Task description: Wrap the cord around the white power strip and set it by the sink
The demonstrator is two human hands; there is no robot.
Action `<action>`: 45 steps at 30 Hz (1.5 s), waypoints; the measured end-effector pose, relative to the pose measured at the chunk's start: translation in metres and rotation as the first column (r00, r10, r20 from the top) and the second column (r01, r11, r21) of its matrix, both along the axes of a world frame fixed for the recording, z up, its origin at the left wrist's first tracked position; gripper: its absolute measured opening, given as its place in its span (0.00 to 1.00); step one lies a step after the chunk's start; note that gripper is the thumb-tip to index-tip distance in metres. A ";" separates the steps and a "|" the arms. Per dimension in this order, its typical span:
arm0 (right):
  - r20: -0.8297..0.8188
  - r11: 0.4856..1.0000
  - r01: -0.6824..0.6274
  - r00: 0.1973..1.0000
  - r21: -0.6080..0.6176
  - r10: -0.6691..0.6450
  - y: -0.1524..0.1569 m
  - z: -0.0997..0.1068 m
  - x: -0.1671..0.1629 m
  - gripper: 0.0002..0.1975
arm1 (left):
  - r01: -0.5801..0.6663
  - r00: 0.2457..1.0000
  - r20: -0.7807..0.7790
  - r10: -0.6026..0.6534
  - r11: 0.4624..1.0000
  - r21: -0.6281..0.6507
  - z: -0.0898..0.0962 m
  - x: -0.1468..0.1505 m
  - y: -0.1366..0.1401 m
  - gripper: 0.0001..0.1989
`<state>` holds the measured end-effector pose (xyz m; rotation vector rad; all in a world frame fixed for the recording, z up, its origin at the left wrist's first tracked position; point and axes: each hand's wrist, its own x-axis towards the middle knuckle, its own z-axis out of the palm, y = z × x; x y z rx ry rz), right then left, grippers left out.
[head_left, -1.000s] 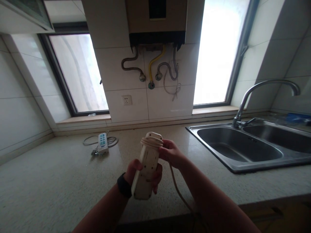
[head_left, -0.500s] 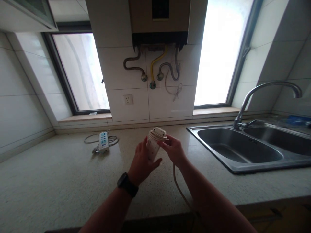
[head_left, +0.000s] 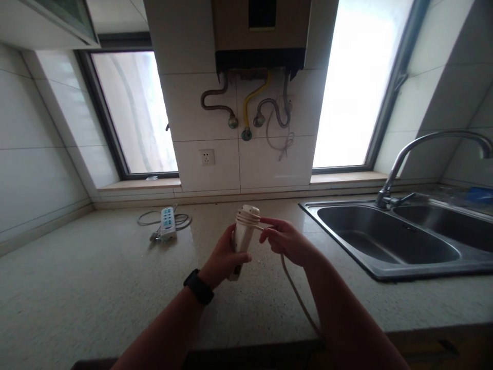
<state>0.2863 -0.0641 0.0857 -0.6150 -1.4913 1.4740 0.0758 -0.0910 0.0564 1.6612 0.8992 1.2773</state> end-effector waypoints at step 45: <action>0.016 0.950 -0.035 0.999 0.310 0.031 -0.004 -0.006 -0.023 0.23 | 0.231 0.929 0.344 -0.134 0.939 -0.256 0.015 -0.005 -0.017 0.27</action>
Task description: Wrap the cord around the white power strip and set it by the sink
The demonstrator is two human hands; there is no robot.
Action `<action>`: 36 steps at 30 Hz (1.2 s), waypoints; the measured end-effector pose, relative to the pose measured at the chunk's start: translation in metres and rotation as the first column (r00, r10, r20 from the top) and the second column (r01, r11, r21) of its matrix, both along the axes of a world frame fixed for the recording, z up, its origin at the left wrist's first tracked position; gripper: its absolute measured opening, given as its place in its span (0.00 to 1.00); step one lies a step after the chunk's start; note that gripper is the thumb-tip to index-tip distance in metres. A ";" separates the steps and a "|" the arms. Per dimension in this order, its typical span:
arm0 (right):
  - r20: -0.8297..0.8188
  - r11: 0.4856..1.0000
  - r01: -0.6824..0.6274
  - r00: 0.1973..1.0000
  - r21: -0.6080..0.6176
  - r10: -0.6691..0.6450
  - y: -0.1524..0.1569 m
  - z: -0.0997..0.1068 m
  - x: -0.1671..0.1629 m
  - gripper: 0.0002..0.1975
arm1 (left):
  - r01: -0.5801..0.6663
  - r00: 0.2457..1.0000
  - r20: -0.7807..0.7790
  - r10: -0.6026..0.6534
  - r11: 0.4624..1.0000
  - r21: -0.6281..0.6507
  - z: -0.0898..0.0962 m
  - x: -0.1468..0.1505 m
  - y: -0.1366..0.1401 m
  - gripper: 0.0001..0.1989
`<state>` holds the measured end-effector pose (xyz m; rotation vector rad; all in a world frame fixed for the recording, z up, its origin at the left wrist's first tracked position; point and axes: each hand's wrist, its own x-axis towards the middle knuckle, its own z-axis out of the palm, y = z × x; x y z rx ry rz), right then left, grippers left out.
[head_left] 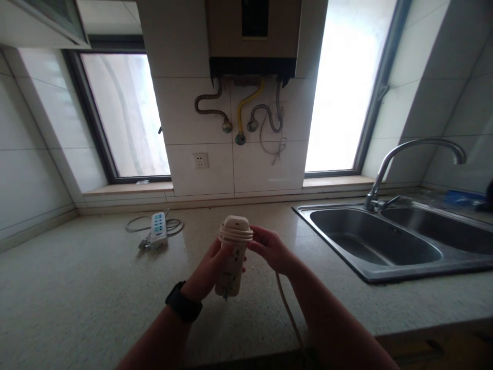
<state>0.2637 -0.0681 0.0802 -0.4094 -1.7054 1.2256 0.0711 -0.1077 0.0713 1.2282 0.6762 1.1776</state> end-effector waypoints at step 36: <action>0.100 0.995 0.088 0.991 0.035 -0.092 -0.002 -0.010 -0.012 0.21 | 0.039 0.999 -0.004 -0.041 0.976 -0.212 0.001 -0.001 0.007 0.43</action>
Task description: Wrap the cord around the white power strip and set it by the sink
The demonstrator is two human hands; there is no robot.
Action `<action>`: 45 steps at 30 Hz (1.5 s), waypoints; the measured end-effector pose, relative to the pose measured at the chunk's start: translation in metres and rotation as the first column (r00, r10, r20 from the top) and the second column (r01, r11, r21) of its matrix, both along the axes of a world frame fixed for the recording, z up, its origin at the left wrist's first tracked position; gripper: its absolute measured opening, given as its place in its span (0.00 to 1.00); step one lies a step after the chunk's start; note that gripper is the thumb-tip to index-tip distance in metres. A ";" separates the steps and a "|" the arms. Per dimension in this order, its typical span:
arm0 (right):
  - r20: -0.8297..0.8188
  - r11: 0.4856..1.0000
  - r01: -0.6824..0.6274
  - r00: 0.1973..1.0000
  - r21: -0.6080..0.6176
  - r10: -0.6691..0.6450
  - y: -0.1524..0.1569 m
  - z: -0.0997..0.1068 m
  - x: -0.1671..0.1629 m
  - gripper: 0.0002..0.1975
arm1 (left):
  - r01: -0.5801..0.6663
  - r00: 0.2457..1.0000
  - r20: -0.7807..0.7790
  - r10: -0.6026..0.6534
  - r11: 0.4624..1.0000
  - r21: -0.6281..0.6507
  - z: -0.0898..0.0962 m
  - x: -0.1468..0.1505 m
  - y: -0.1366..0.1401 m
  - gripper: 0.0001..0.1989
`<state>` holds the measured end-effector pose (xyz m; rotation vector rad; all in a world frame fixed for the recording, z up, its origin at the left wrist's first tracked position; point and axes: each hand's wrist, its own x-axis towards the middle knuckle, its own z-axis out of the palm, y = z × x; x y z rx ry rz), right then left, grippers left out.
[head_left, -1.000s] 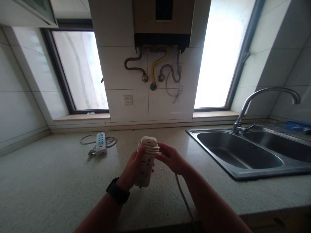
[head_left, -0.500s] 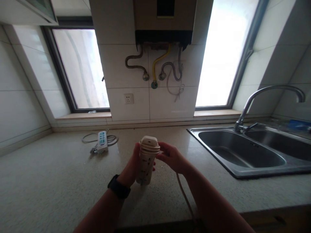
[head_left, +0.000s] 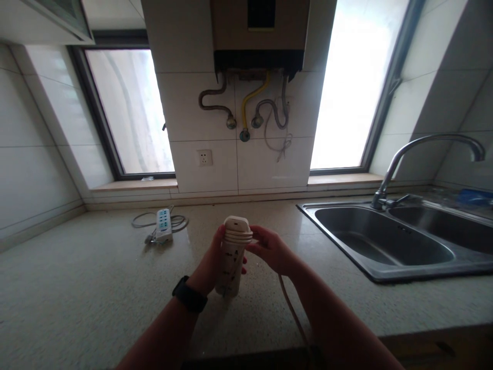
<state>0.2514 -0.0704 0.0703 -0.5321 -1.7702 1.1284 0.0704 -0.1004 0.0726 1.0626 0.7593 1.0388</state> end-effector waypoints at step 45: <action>-0.282 0.940 0.030 0.950 -0.339 -0.132 0.009 -0.005 -0.010 0.26 | 0.009 0.837 -0.404 0.370 0.727 0.686 -0.021 0.012 0.010 0.41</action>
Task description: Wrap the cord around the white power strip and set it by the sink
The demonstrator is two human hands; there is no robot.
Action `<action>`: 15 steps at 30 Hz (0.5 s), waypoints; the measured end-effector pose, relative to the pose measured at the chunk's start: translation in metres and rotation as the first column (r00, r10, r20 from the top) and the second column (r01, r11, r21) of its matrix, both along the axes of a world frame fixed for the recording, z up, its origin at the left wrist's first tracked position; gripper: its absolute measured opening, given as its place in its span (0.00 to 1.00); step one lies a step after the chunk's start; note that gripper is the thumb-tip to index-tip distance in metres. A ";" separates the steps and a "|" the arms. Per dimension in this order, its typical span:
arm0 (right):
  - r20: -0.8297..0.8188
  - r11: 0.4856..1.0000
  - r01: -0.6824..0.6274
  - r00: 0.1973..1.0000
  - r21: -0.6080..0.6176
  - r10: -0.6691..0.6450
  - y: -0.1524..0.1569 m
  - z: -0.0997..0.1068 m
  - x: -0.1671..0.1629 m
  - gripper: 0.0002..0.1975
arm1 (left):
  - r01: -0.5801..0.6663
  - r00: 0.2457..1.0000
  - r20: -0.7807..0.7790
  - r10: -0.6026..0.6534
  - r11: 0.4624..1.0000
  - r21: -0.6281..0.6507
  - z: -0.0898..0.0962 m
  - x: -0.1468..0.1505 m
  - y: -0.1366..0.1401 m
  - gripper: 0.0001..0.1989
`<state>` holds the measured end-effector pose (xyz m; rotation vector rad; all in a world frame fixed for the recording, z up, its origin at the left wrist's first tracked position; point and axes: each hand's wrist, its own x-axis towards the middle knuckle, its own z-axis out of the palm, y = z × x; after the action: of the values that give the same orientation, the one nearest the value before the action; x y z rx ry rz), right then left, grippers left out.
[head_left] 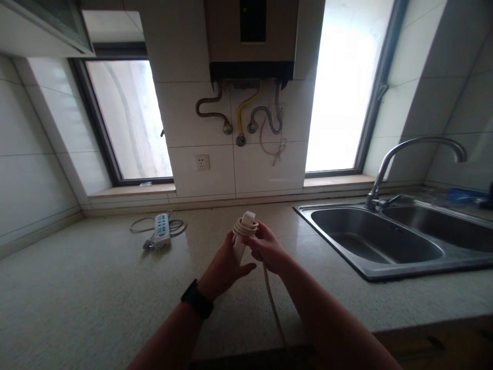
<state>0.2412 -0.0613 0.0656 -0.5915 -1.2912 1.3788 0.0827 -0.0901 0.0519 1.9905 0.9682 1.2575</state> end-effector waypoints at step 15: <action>0.248 0.978 -0.130 0.954 -0.164 0.168 -0.002 0.008 0.023 0.31 | -0.035 0.999 0.023 0.036 0.999 -0.020 0.006 -0.007 0.001 0.31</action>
<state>0.2642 -0.0631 0.0737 -0.8104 -1.4774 1.5694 0.0761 -0.0887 0.0580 1.9469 1.0049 1.2832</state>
